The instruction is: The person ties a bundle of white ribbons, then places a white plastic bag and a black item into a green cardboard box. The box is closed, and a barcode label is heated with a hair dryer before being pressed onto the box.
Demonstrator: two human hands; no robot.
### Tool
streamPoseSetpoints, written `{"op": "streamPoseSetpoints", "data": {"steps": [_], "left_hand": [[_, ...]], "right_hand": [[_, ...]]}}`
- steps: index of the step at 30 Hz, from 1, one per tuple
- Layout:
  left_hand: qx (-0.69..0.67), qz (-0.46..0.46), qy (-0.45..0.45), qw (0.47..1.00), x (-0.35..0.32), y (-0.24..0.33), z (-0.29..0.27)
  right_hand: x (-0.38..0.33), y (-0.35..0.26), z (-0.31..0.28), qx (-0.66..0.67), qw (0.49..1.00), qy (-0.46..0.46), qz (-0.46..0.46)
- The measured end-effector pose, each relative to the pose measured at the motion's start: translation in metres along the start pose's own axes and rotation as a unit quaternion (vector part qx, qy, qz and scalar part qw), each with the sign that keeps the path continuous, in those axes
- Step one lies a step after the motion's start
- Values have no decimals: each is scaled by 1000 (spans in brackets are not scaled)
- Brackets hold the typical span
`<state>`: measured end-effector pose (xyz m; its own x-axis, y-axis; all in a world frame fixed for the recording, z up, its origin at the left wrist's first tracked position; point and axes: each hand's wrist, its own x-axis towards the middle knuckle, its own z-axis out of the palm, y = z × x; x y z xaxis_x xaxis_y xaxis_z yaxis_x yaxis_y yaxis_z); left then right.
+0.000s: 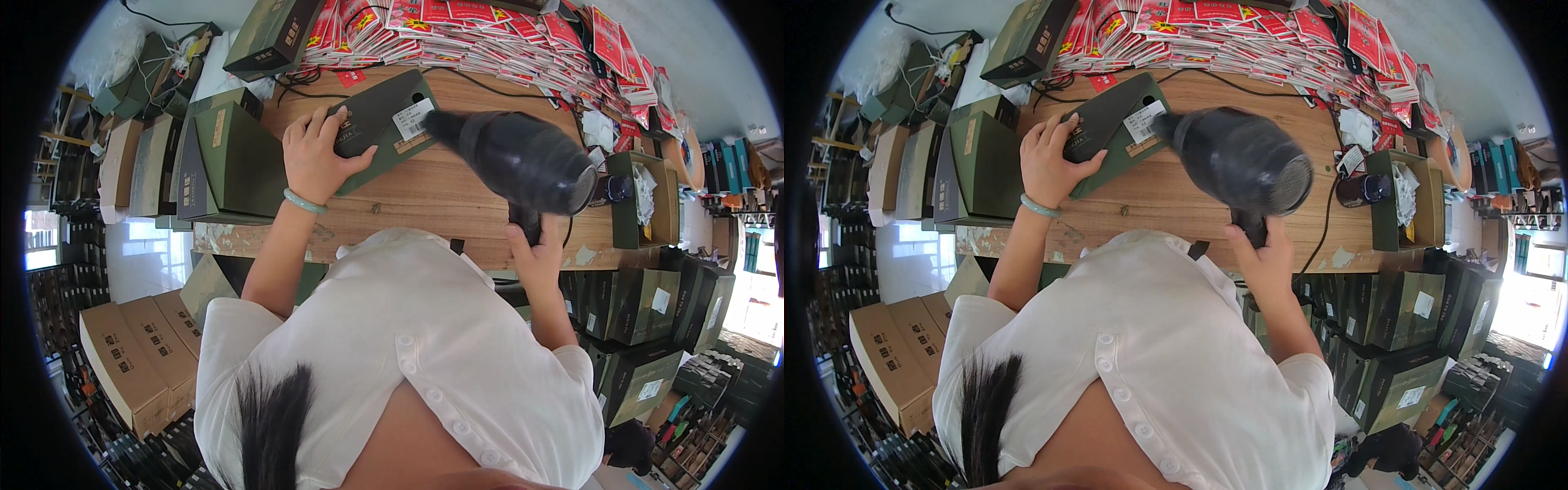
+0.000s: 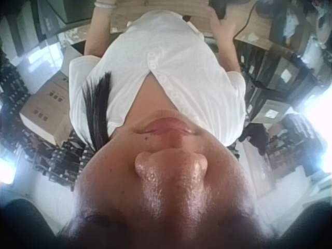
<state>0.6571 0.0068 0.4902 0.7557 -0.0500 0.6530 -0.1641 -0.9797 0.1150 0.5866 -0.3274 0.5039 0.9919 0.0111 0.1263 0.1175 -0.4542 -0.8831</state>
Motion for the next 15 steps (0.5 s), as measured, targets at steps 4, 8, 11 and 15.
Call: {"op": "streamPoseSetpoints", "data": {"steps": [4,8,11,15], "left_hand": [[1,-9,-1,1000,-1,0,1],[-5,-3,5,1000,-1,-1,2],[-5,-3,5,1000,-1,-1,1],[-5,-4,6,1000,-1,0,1]], "right_hand": [[-6,0,1,-1,1000,-1,13],[-9,3,0,14,999,-5,34],[-6,7,4,-6,999,15,-47],[-8,4,1,37,999,9,33]]}}
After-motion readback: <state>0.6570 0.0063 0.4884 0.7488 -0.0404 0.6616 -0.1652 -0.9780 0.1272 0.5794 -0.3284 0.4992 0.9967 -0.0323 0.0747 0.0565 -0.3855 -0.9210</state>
